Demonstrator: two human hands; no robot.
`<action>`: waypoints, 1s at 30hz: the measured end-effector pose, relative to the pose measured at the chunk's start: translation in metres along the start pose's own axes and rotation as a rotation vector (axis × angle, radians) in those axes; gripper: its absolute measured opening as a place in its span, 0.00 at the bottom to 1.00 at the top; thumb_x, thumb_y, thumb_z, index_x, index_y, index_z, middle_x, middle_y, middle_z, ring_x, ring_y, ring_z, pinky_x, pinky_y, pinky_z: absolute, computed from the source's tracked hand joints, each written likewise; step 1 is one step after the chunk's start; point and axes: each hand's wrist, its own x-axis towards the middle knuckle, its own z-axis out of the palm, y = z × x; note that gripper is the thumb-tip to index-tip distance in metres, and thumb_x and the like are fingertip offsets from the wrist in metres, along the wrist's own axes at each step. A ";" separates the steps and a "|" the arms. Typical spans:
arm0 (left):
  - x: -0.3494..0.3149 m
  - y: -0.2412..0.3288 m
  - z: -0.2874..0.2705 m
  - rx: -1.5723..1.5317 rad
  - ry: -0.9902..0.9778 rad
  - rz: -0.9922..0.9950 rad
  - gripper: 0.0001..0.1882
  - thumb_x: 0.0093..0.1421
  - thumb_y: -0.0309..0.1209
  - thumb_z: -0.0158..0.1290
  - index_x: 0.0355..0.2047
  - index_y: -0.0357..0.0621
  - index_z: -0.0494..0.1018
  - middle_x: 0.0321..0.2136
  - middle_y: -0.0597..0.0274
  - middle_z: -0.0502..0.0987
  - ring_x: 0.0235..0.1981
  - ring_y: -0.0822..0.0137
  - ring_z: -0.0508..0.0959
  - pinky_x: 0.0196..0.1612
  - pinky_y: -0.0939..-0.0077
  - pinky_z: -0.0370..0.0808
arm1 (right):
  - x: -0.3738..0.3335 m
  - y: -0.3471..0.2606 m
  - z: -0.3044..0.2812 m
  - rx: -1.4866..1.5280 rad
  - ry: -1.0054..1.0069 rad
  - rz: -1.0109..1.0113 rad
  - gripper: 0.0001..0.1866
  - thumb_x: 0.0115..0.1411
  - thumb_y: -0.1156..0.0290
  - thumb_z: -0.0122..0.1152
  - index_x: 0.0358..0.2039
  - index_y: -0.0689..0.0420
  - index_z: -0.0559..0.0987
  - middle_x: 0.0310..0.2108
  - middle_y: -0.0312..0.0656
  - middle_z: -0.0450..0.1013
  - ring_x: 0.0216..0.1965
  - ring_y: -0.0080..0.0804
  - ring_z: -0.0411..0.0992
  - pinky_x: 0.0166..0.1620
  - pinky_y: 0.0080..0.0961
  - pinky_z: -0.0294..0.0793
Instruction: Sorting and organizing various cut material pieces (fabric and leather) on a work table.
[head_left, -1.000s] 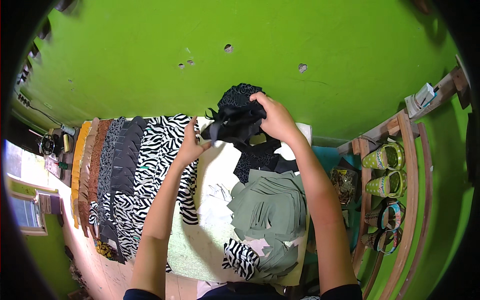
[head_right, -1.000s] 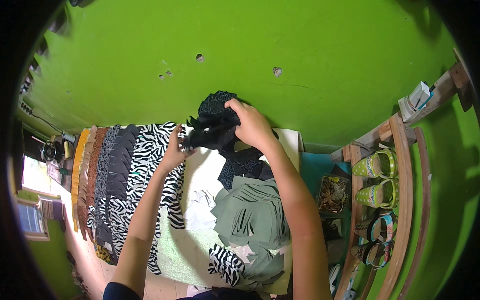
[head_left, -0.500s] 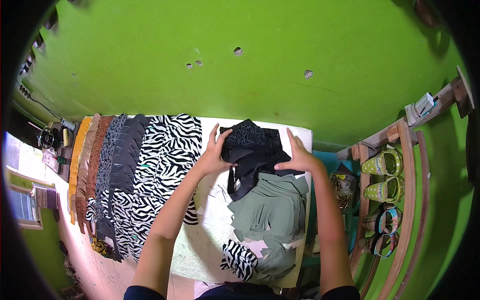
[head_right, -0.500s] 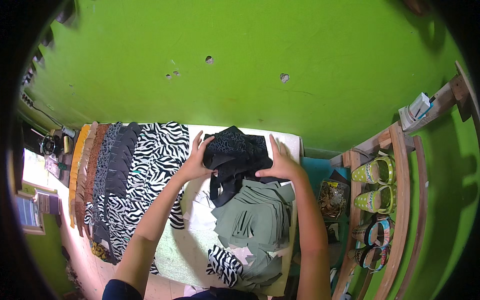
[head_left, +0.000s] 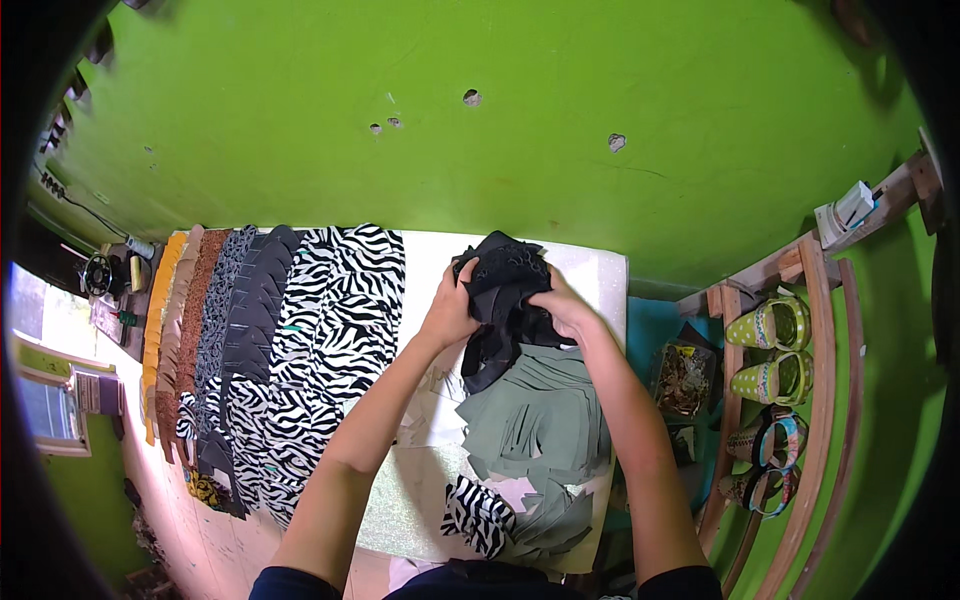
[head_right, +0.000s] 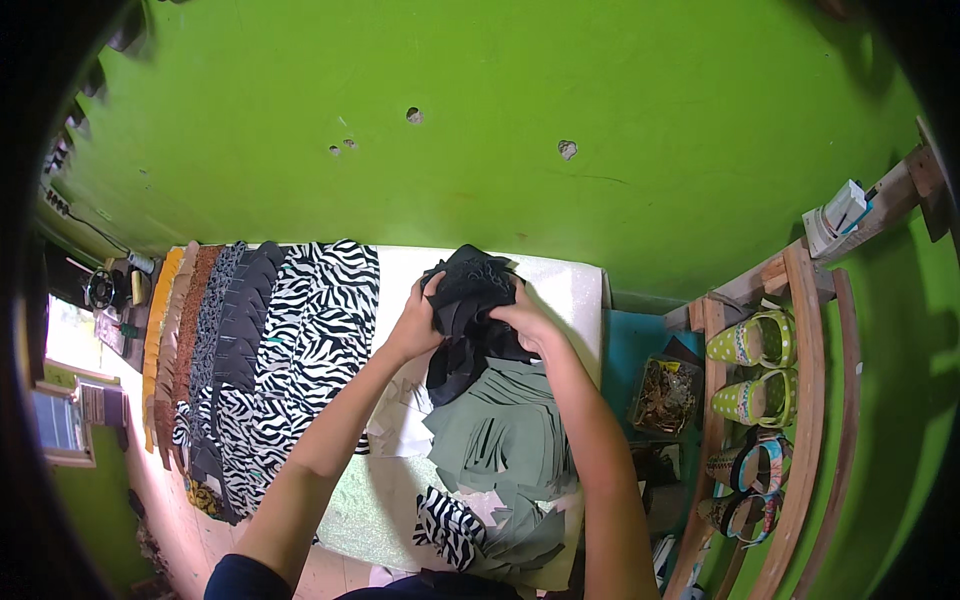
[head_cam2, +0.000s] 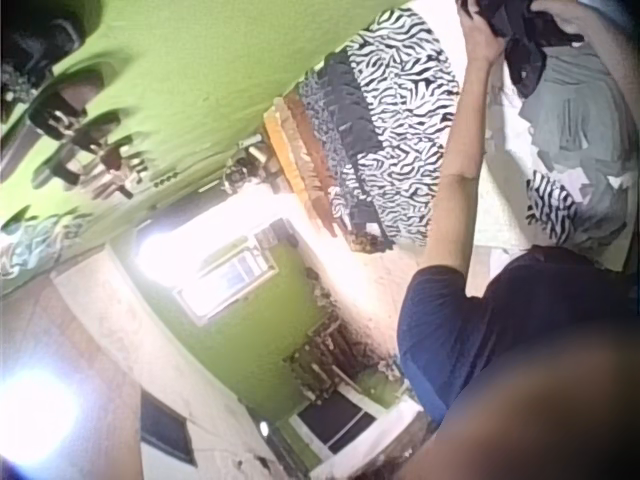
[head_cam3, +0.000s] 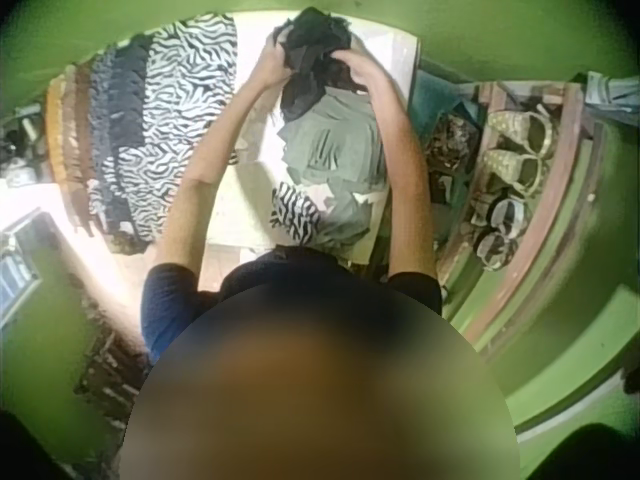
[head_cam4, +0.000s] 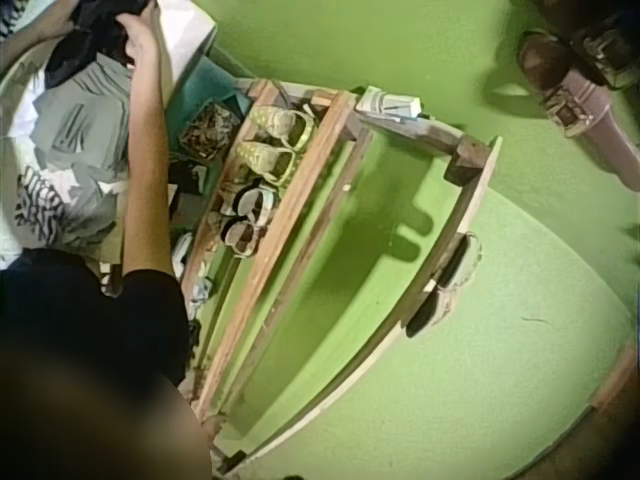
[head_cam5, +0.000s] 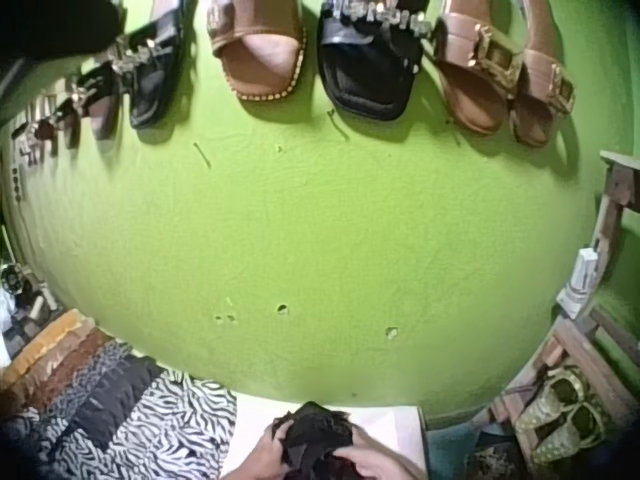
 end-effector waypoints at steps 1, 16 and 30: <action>0.002 0.001 0.000 -0.029 0.011 -0.006 0.46 0.37 0.28 0.62 0.57 0.44 0.50 0.51 0.40 0.57 0.53 0.42 0.59 0.56 0.63 0.60 | 0.005 0.001 0.001 0.001 -0.001 0.000 0.41 0.44 0.85 0.55 0.59 0.56 0.49 0.51 0.48 0.60 0.51 0.35 0.62 0.51 0.26 0.66; 0.012 0.058 -0.067 -0.042 0.213 0.241 0.47 0.40 0.26 0.63 0.57 0.41 0.48 0.50 0.41 0.55 0.52 0.43 0.62 0.53 0.64 0.64 | -0.024 -0.067 0.061 0.197 0.001 -0.274 0.15 0.53 0.79 0.53 0.43 0.62 0.71 0.38 0.42 0.72 0.36 0.29 0.72 0.38 0.25 0.75; -0.133 0.097 -0.157 0.053 0.262 0.290 0.47 0.41 0.29 0.63 0.58 0.39 0.47 0.41 0.44 0.62 0.42 0.49 0.67 0.48 0.67 0.66 | -0.146 -0.054 0.176 0.356 -0.245 -0.288 0.14 0.55 0.79 0.52 0.44 0.60 0.71 0.36 0.43 0.72 0.34 0.29 0.73 0.36 0.26 0.77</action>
